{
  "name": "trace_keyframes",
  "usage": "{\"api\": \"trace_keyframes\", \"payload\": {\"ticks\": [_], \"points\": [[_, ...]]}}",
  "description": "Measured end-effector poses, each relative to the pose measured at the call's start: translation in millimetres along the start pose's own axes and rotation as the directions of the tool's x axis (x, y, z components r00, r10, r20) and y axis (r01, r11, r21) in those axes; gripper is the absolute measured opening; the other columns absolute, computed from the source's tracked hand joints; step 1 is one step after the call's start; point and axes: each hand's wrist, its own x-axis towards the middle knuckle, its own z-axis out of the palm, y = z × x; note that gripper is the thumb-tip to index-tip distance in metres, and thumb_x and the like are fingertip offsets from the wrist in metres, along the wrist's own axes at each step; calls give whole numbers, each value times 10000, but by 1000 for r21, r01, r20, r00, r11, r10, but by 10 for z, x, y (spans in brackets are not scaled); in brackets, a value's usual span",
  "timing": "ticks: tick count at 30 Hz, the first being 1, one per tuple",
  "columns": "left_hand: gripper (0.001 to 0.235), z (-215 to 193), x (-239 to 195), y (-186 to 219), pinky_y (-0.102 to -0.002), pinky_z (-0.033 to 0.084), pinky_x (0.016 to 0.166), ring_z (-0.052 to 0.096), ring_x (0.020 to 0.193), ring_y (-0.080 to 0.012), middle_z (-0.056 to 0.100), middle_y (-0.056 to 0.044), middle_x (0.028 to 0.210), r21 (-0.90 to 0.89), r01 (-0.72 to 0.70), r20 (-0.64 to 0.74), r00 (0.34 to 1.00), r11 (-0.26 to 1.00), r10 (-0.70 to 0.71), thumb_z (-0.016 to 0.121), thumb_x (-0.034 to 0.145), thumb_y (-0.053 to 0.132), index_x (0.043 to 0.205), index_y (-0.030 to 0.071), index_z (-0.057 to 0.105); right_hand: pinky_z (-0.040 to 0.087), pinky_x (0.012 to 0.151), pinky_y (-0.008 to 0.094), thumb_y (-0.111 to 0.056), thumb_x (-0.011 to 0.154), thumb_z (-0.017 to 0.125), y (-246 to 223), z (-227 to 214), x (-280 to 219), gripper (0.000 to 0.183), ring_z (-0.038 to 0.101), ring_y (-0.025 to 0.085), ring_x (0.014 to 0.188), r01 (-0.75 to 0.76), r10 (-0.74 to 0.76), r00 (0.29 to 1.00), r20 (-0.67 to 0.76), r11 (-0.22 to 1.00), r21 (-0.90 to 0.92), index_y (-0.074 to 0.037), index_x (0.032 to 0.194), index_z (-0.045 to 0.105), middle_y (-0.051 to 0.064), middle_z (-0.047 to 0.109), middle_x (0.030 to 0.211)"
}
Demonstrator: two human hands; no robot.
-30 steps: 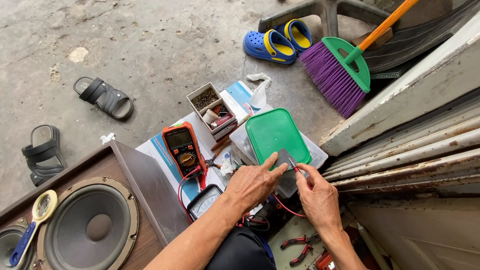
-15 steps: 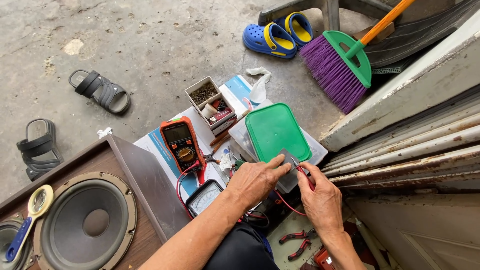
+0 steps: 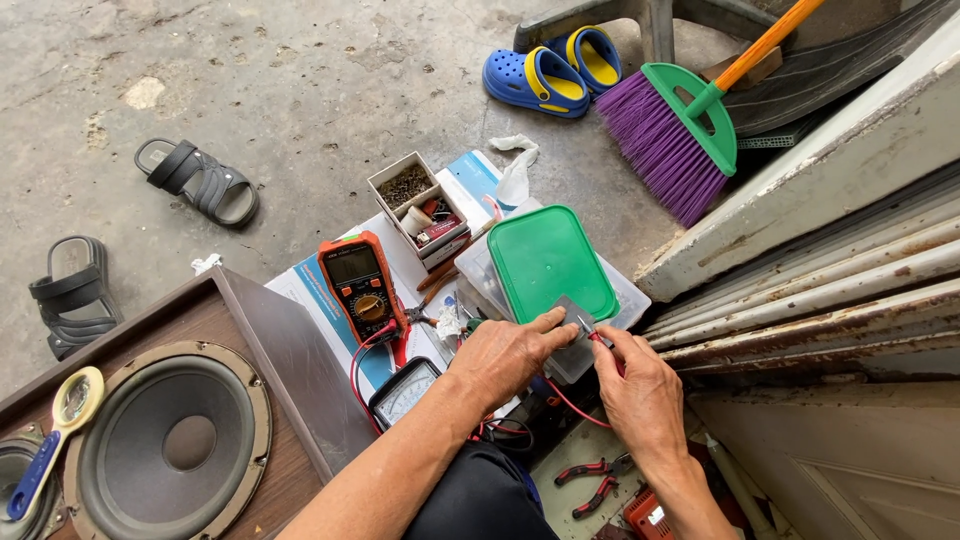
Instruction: The person sits on the ground and uses a multimeter to test a small electronic component. They hold the component in one hand and touch the multimeter probes to its terminals with the other hand, checking the readings on the device's display.
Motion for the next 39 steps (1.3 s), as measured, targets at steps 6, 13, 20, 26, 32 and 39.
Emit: {"api": "trace_keyframes", "payload": {"ticks": [6,13,20,26,32,39], "points": [[491,107,55,-65,-589,491,366,706,538,-472,595,-72,1576,28,-47,-56,997,998,49,678,981,22,1414,218,554,572,830,516,-314,1060,643,-8,-10,53,335,776,336,979,21,-21,1000,7,998,-53,-229,1358,772,37,812,1209],[214,258,111,-155,-560,396,363,638,510,-410,600,-38,922,90,-87,-313,943,992,111,688,968,11,970,146,522,484,858,317,-290,1029,724,-87,-232,-15,295,626,156,808,-208,215,977,3,944,258,-228,1301,820,-2,749,896],[246,-889,-576,155,-303,567,639,714,778,-130,757,16,1154,-271,85,-682,685,959,-254,748,1093,144,1296,282,774,365,576,331,-96,1087,661,160,-257,-347,276,477,197,629,-370,330,926,181,705,605,-10,1337,738,196,731,893],[186,-1576,-1789,893,-196,490,623,683,664,-44,833,-4,856,-694,303,-646,137,653,-751,763,1035,186,1191,152,858,370,631,341,-231,1107,665,665,-435,-540,326,446,229,636,-438,347,896,278,798,415,-133,1390,795,128,788,915],[251,-1160,-2985,1464,-209,511,550,569,498,-76,799,-55,832,-867,290,-472,-220,404,-854,821,937,74,1183,62,869,202,446,319,-265,1302,553,555,-409,-837,321,292,136,533,-144,79,986,149,850,506,-80,1467,757,114,634,826],[365,-1073,-3278,1602,-228,571,852,807,730,-69,888,-28,729,-942,328,-119,-114,75,-986,841,904,326,1215,166,944,403,662,286,-52,1247,608,-1148,-646,-1055,220,502,162,737,119,-183,982,47,792,599,38,1424,703,151,689,979]]}}
